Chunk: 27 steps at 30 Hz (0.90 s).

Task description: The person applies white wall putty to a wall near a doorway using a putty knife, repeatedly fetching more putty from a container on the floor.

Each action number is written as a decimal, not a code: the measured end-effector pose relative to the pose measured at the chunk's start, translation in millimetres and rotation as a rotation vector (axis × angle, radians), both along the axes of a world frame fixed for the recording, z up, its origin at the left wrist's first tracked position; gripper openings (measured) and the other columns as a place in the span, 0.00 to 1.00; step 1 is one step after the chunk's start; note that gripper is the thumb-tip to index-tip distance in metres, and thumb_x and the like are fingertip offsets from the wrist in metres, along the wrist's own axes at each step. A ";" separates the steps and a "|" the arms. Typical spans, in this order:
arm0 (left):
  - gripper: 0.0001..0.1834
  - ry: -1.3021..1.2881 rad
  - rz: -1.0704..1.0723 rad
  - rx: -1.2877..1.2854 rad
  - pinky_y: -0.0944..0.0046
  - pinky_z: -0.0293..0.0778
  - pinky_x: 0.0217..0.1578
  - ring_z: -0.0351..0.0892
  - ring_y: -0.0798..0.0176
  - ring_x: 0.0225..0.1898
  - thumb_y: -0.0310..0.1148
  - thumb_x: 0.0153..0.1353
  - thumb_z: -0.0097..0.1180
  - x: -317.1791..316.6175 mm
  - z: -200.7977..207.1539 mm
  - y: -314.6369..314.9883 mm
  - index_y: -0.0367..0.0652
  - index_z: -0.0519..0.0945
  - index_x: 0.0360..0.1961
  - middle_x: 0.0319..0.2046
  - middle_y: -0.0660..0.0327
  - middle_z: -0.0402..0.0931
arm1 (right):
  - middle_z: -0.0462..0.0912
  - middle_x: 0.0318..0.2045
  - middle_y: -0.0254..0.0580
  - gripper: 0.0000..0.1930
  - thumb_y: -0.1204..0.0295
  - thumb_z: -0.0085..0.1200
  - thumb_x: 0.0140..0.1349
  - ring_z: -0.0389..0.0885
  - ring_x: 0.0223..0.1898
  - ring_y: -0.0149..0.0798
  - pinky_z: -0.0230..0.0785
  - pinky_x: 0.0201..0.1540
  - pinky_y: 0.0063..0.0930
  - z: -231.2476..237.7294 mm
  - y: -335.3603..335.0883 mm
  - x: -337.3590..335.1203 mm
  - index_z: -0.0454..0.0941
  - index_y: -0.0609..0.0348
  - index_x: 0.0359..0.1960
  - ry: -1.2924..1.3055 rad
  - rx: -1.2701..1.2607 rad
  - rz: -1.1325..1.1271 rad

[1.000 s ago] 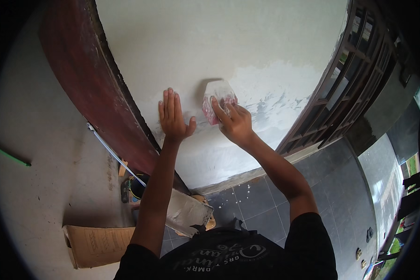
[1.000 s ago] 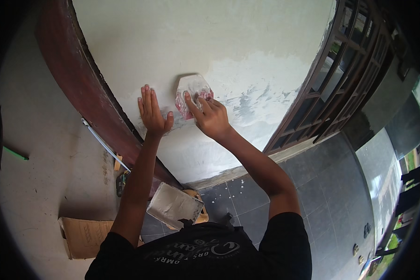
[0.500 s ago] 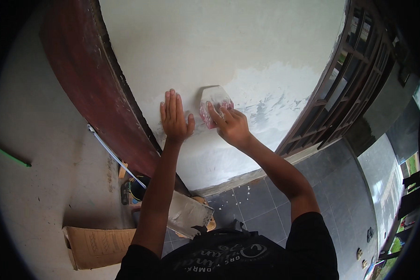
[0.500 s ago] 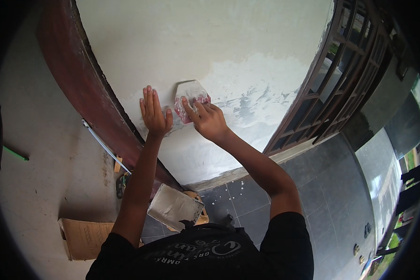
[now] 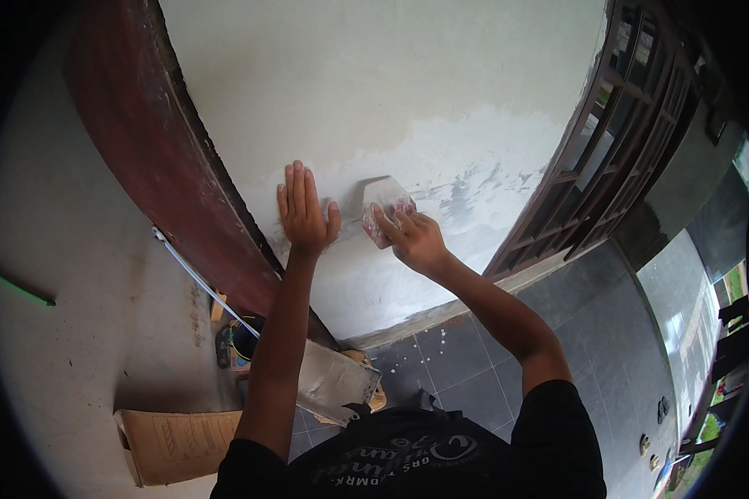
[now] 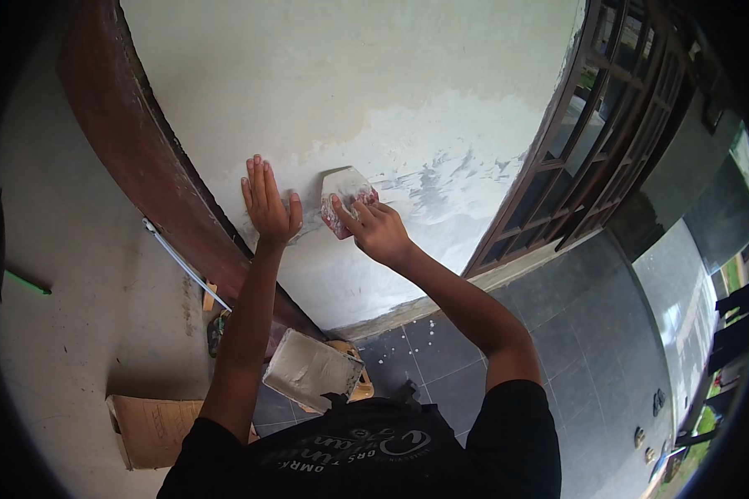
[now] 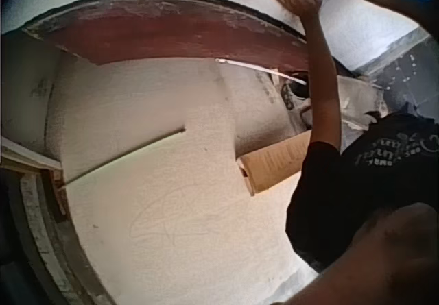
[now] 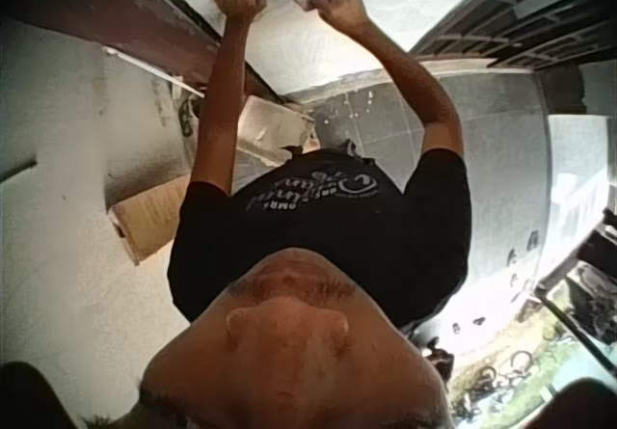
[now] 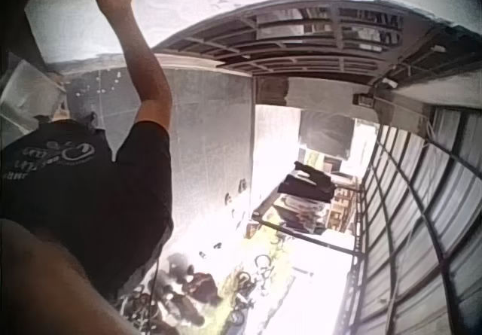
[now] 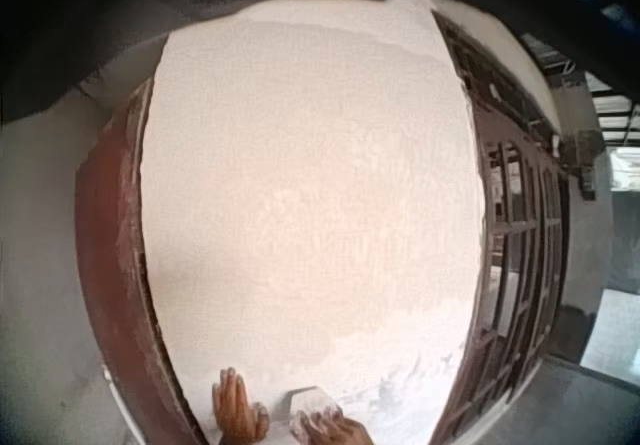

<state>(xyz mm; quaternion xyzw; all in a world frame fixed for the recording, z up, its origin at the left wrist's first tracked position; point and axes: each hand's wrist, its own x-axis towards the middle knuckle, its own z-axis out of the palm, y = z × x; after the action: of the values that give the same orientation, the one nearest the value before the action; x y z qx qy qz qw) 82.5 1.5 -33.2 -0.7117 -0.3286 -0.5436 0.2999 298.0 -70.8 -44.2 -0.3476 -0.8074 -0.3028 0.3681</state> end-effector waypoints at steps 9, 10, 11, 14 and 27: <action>0.34 0.012 -0.013 0.014 0.44 0.44 0.66 0.55 0.39 0.68 0.38 0.60 0.41 5.1 -0.5 1.2 0.23 0.60 0.63 0.65 0.37 0.58 | 0.78 0.35 0.49 0.35 0.80 0.55 0.44 0.79 0.27 0.41 0.76 0.33 0.32 73.6 42.3 15.3 0.68 0.60 0.61 0.043 0.246 -0.161; 0.34 0.014 0.001 0.004 0.44 0.44 0.66 0.55 0.38 0.68 0.38 0.60 0.41 1.4 -2.3 1.4 0.23 0.60 0.63 0.65 0.37 0.57 | 0.78 0.35 0.48 0.33 0.80 0.53 0.48 0.78 0.27 0.41 0.76 0.33 0.32 57.0 38.8 10.8 0.67 0.62 0.62 0.011 0.170 -0.177; 0.34 0.014 0.008 -0.006 0.44 0.44 0.66 0.55 0.38 0.68 0.38 0.60 0.41 1.5 -2.5 0.9 0.23 0.60 0.63 0.65 0.37 0.57 | 0.78 0.35 0.48 0.33 0.80 0.53 0.48 0.79 0.26 0.41 0.76 0.33 0.32 34.9 38.6 12.6 0.67 0.61 0.62 -0.007 0.157 -0.172; 0.34 0.020 -0.011 0.007 0.44 0.44 0.66 0.55 0.38 0.68 0.38 0.60 0.41 1.4 -0.6 1.7 0.23 0.60 0.63 0.65 0.37 0.57 | 0.78 0.34 0.48 0.35 0.80 0.53 0.47 0.79 0.26 0.41 0.76 0.33 0.33 -4.4 18.8 15.2 0.66 0.60 0.63 0.030 0.041 -0.129; 0.33 0.014 0.001 0.007 0.43 0.45 0.66 0.55 0.39 0.68 0.38 0.61 0.40 2.6 -2.1 2.8 0.24 0.60 0.63 0.65 0.37 0.57 | 0.78 0.36 0.50 0.32 0.78 0.54 0.47 0.80 0.27 0.40 0.74 0.31 0.30 45.8 39.0 -14.0 0.69 0.62 0.60 0.040 0.210 -0.120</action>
<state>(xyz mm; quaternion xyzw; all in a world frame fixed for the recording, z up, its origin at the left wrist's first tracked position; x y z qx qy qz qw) 85.1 4.3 -35.4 -0.7143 -0.3248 -0.5398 0.3048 284.0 -31.8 1.6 -0.3605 -0.7416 -0.4003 0.3998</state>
